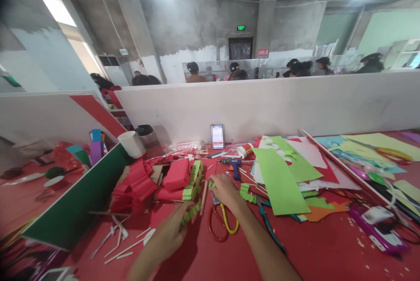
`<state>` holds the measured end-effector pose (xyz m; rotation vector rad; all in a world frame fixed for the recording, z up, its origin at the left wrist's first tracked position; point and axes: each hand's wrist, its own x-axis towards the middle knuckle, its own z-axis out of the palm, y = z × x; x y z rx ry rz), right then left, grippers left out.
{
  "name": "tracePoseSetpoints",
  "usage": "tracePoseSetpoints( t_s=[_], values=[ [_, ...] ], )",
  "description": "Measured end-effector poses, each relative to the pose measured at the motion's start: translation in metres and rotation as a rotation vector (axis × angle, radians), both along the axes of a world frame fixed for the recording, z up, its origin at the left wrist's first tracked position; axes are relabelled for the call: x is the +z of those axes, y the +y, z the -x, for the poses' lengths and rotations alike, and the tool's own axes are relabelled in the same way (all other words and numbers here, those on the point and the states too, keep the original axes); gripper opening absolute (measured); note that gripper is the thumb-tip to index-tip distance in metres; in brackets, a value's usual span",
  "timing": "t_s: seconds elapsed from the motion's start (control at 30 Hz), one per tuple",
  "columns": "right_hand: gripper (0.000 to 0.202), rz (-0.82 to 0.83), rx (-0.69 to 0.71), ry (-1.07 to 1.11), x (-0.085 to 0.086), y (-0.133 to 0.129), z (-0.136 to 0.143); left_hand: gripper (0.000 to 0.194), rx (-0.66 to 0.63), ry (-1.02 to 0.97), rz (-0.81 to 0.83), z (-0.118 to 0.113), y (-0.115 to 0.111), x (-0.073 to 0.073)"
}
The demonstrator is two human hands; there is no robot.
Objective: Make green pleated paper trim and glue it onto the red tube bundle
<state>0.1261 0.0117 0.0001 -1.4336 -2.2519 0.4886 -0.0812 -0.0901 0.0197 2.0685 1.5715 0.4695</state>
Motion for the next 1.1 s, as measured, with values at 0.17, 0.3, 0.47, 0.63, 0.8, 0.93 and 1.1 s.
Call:
tracePoseSetpoints(
  t_s=[0.17, 0.3, 0.47, 0.63, 0.8, 0.93, 1.1],
  values=[
    [0.033, 0.03, 0.012, 0.097, 0.0, 0.002, -0.003, 0.08, -0.084, 0.025, -0.043, -0.01, 0.003, -0.006],
    [0.029, 0.126, 0.078, 0.278, 0.004, 0.0, -0.014, 0.065, -0.101, 0.052, -0.034, -0.02, 0.007, -0.004],
    [0.027, 0.25, 0.136, 0.474, 0.013, -0.003, -0.028, 0.026, -0.058, -0.065, -0.059, -0.025, 0.017, 0.0],
    [0.024, 0.239, 0.163, 0.703, 0.04, -0.005, -0.03, 0.025, -0.081, -0.304, -0.045, -0.028, 0.027, 0.005],
    [0.029, 0.231, 0.027, 1.17, 0.071, -0.006, -0.022, 0.04, -0.116, -0.613, 0.11, -0.045, 0.032, 0.014],
    [0.032, 0.106, -0.15, 1.314, 0.074, -0.001, -0.023, 0.046, -0.231, -0.907, 0.352, -0.058, 0.032, 0.02],
    [0.032, -0.097, -0.371, 1.253, 0.057, 0.003, -0.041, 0.06, -0.087, -1.173, 0.581, -0.062, 0.033, 0.021]
  ],
)
